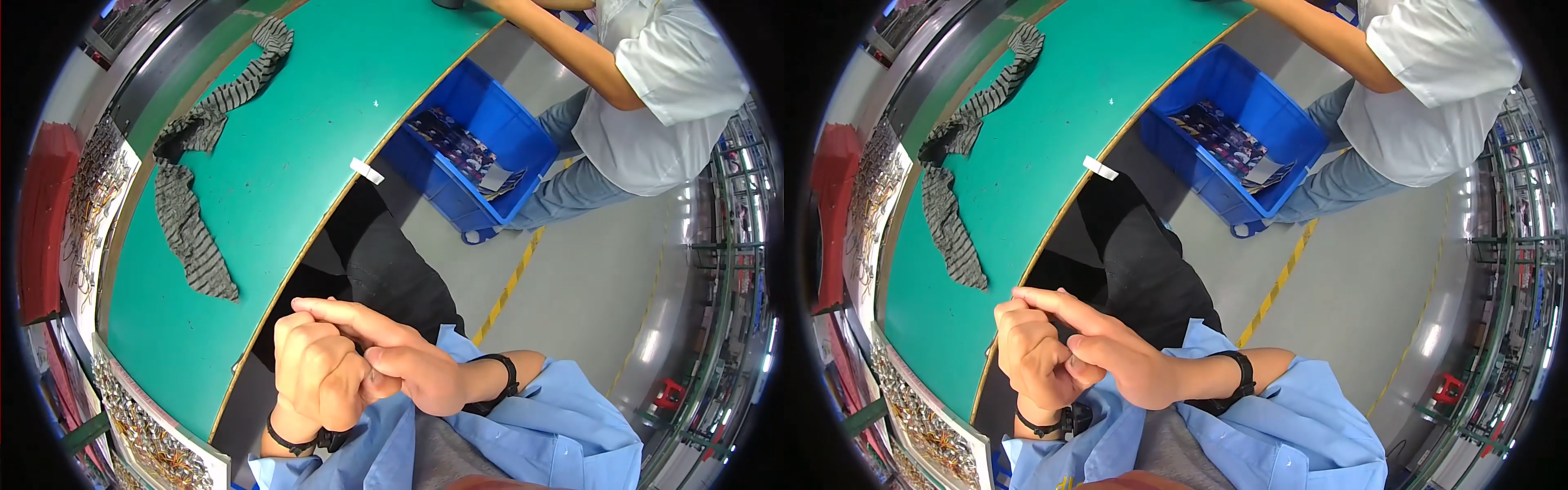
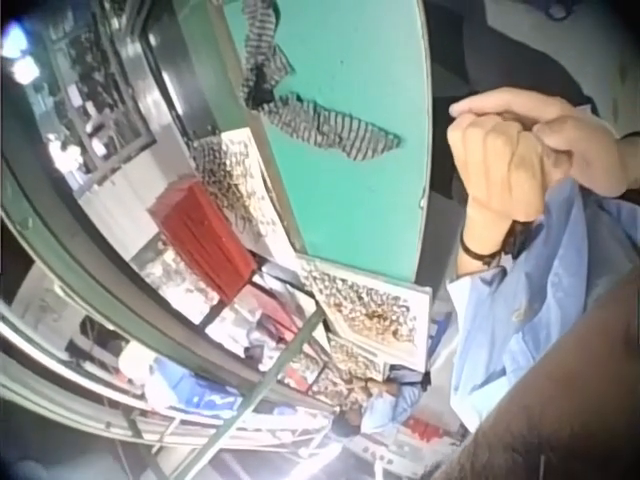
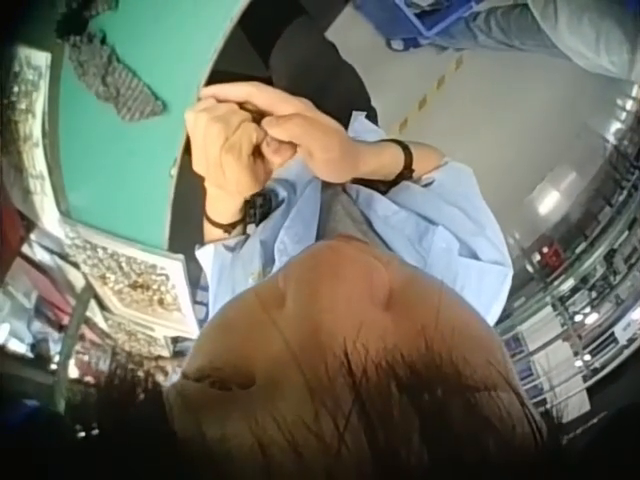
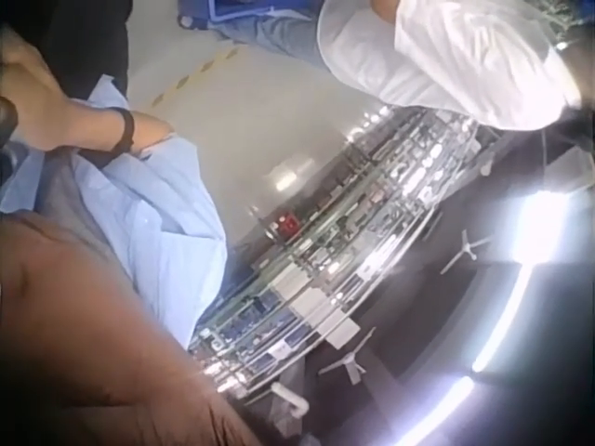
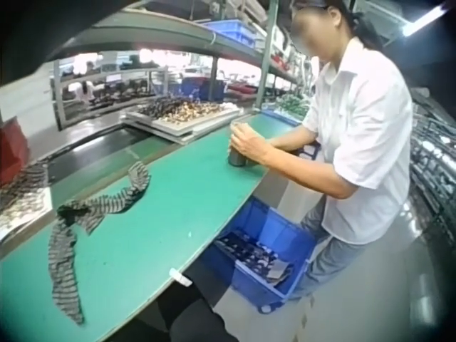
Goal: The person peels a strip of tape from the table and wraps it around their fingers before picking up a wire and a potentiometer. They apply glue from a bottle to the potentiometer terminals and join the wire to them by hand.
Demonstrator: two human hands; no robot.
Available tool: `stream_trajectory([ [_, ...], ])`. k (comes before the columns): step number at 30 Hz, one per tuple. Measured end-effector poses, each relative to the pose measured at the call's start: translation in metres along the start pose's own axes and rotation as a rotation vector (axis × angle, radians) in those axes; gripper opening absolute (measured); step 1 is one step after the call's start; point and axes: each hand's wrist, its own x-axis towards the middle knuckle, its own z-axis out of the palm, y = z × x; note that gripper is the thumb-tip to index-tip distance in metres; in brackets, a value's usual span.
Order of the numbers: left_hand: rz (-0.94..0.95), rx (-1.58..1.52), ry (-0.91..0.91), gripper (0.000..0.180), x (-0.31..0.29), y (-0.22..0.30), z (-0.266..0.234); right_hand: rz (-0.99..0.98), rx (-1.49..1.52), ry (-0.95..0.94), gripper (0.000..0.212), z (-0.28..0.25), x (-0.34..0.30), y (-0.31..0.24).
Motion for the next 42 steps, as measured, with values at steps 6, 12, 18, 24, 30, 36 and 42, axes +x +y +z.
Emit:
stream_trajectory([
  [6,0.033,-0.07,0.032,0.023,-0.002,-0.005,0.004,0.028,0.127,0.002,0.071,-0.002,0.003,0.001],
  [12,-0.027,-0.258,0.095,0.016,-0.003,-0.008,0.0,-0.073,0.254,-0.028,0.081,-0.011,0.008,0.001],
  [18,-0.098,-0.093,0.16,0.016,-0.011,-0.016,-0.004,-0.116,0.301,-0.031,0.089,-0.013,0.012,0.008],
  [24,-0.128,-0.077,0.174,0.019,0.001,-0.004,-0.007,-0.103,0.314,-0.052,0.086,-0.016,0.015,0.012],
  [30,-0.069,0.001,0.116,0.024,0.011,0.01,-0.008,-0.064,0.254,-0.051,0.075,-0.013,0.013,0.009],
  [36,-0.061,0.126,-0.064,0.02,0.006,0.004,-0.011,-0.169,0.124,-0.043,0.069,-0.019,0.017,0.022],
  [42,-0.025,0.284,-0.035,0.016,0.004,-0.005,-0.003,-0.066,0.182,0.008,0.066,-0.014,0.018,0.015],
])
